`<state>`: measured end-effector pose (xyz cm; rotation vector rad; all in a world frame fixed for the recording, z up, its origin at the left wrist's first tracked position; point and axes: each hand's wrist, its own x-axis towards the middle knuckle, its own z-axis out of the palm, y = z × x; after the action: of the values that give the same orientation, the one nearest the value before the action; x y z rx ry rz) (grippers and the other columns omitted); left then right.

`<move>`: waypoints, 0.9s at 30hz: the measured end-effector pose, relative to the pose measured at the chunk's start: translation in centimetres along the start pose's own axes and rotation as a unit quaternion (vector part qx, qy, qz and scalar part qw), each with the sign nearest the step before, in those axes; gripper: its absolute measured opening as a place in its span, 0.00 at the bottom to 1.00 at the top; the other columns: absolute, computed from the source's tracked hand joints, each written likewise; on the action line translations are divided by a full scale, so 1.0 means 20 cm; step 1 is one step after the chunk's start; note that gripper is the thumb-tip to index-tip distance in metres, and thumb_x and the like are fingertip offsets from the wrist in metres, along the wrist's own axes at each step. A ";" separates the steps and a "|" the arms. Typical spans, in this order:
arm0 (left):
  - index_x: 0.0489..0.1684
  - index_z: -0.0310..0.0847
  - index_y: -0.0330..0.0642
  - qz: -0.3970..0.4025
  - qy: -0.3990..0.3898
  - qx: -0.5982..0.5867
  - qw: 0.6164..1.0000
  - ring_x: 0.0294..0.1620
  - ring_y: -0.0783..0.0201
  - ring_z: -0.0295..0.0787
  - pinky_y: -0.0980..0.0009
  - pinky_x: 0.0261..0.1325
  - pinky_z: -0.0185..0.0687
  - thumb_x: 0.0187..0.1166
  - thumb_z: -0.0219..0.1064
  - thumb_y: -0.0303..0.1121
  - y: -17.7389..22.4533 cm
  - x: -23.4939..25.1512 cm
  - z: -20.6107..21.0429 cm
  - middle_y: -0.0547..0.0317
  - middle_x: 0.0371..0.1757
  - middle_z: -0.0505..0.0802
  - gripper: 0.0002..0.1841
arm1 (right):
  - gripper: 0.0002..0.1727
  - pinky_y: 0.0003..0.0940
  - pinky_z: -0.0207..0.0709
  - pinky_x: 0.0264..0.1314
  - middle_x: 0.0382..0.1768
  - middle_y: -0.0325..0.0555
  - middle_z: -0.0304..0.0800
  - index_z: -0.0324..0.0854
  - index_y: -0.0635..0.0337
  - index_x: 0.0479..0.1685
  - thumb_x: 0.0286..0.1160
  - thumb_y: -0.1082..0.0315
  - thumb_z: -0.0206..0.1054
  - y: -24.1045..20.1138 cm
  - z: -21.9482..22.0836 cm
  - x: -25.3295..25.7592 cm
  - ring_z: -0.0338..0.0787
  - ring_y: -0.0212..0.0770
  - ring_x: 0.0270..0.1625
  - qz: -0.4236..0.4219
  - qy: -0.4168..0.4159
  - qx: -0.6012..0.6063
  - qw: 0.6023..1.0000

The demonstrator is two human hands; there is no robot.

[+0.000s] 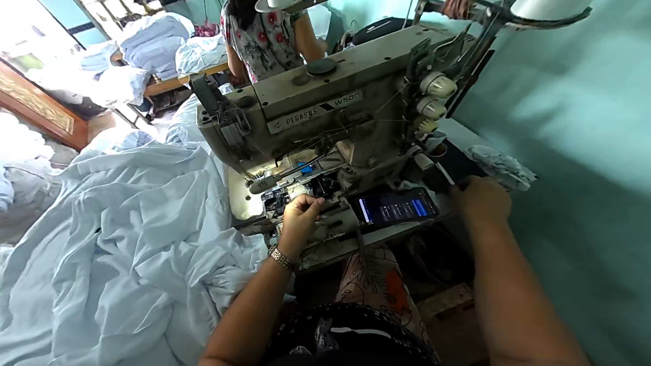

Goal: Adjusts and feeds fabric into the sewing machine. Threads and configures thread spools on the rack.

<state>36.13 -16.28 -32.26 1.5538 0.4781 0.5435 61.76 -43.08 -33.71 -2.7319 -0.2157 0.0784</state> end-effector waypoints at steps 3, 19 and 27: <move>0.32 0.84 0.36 0.003 -0.001 -0.008 1.000 0.32 0.66 0.89 0.70 0.41 0.89 0.83 0.68 0.29 0.00 0.00 0.00 0.56 0.33 0.92 0.08 | 0.21 0.79 0.70 0.63 0.59 0.79 0.83 0.84 0.74 0.56 0.79 0.60 0.68 0.01 -0.01 0.01 0.82 0.78 0.65 0.018 0.002 0.027 0.999; 0.31 0.82 0.37 0.005 -0.002 -0.016 1.000 0.32 0.68 0.89 0.71 0.41 0.88 0.84 0.66 0.28 0.00 0.00 0.01 0.57 0.31 0.92 0.08 | 0.18 0.75 0.73 0.62 0.54 0.74 0.87 0.86 0.66 0.59 0.84 0.61 0.62 0.16 -0.27 -0.08 0.86 0.72 0.57 -0.056 0.136 0.190 0.971; 0.32 0.82 0.36 0.002 -0.005 -0.028 1.000 0.32 0.67 0.89 0.70 0.41 0.88 0.84 0.67 0.29 0.00 0.00 0.00 0.57 0.31 0.92 0.09 | 0.15 0.74 0.72 0.60 0.54 0.74 0.85 0.86 0.66 0.59 0.86 0.65 0.62 0.00 -0.38 -0.10 0.85 0.72 0.54 -0.127 0.124 0.143 0.974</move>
<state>36.17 -16.36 -32.33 1.5032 0.4492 0.5485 60.52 -46.33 -26.67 -2.3767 -0.4424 -0.2790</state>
